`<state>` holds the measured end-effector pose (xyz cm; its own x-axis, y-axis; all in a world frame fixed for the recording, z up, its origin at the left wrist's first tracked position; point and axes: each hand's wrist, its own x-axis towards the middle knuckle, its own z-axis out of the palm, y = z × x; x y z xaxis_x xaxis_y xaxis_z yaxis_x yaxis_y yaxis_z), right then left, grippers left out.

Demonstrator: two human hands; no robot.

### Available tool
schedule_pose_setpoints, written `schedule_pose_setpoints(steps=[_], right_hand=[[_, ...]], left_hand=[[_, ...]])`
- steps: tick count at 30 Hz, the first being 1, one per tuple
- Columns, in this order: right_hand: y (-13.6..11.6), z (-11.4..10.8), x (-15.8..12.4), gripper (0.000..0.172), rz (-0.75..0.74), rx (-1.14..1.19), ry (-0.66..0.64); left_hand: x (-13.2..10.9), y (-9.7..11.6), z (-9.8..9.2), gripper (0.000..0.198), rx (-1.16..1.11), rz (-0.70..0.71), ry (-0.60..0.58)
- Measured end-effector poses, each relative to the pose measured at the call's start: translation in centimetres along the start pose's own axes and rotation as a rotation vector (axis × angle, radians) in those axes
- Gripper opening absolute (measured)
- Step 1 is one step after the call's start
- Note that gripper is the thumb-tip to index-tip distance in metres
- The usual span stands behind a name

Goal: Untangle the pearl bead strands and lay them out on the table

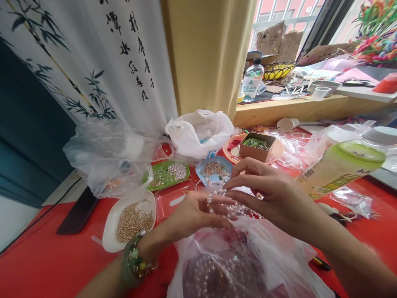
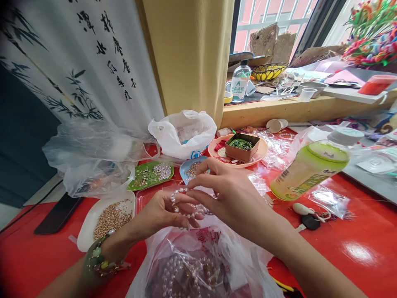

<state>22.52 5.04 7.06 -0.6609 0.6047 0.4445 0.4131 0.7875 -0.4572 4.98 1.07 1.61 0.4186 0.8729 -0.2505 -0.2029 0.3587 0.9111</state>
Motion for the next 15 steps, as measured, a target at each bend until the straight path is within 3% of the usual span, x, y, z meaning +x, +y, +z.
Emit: schedule_pose_setpoints(steps=[3,7,11,15], right_hand=[[0.2,0.3,0.0,0.016,0.007,-0.082,0.029],[0.8,0.1,0.1,0.028,0.119,-0.095,0.130],[1.4,-0.2,0.4,0.015,0.274,0.044,-0.018],[1.4,-0.6,0.5,0.018,0.324,0.195,0.013]], left_hand=[[0.1,0.1,0.0,0.038,-0.040,0.038,0.004],[0.1,0.1,0.0,0.035,-0.075,0.059,0.057],[0.0,0.0,-0.3,0.042,-0.029,0.056,0.073],[0.1,0.1,-0.9,0.034,0.011,0.170,0.095]])
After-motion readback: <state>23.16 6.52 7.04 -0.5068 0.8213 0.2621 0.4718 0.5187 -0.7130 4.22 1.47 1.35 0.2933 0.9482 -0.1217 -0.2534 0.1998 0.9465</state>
